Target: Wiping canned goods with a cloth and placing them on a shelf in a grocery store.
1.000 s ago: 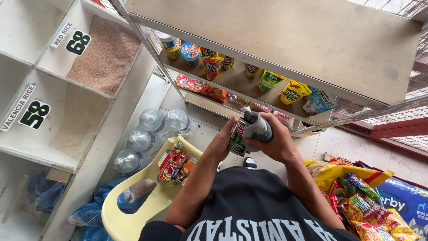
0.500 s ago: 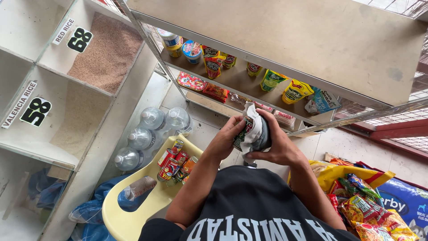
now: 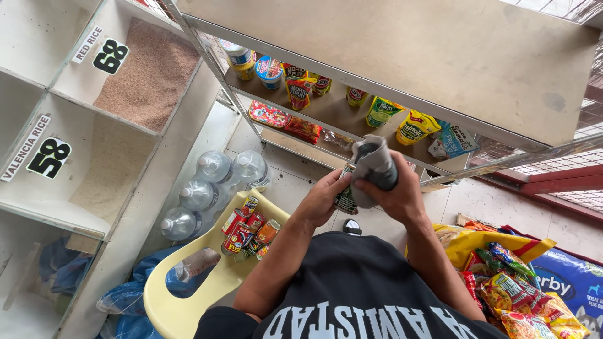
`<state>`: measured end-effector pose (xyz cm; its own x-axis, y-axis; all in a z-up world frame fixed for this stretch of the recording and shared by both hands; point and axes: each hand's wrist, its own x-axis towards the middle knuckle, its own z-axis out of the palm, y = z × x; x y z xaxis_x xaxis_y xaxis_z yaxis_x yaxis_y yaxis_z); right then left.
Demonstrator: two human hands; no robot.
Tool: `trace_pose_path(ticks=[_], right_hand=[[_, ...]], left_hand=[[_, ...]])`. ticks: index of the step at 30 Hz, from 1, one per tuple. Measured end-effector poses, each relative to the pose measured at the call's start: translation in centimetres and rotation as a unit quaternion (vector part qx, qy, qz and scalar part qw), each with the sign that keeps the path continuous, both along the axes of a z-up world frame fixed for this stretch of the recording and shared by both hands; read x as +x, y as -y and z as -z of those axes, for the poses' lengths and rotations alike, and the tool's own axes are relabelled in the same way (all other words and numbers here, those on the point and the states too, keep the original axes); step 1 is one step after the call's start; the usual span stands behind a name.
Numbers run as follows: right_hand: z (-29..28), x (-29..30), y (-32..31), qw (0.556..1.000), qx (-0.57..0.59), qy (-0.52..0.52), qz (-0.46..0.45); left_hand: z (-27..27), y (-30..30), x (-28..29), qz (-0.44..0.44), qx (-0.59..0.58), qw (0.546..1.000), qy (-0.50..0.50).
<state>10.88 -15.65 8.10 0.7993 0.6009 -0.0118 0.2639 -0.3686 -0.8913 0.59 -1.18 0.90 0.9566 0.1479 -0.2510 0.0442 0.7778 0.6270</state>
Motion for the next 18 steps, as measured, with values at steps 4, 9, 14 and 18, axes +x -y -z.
trace_pose_path(ticks=[4, 9, 14, 18], right_hand=[[-2.5, 0.3, 0.4, 0.994, -0.02, -0.022, -0.107], [0.2, 0.7, 1.1, 0.998, -0.01, 0.022, -0.054], [-1.8, 0.4, 0.7, 0.994, -0.014, -0.001, -0.109], [0.2, 0.2, 0.7, 0.999, -0.02, 0.004, -0.033]], left_hand=[[-0.5, 0.3, 0.2, -0.003, -0.013, 1.0, 0.002], [-0.8, 0.1, -0.3, 0.008, -0.004, 1.0, -0.016], [-0.5, 0.5, -0.1, -0.001, -0.014, 1.0, -0.007], [-5.4, -0.1, -0.6, 0.004, -0.032, 0.998, -0.057]])
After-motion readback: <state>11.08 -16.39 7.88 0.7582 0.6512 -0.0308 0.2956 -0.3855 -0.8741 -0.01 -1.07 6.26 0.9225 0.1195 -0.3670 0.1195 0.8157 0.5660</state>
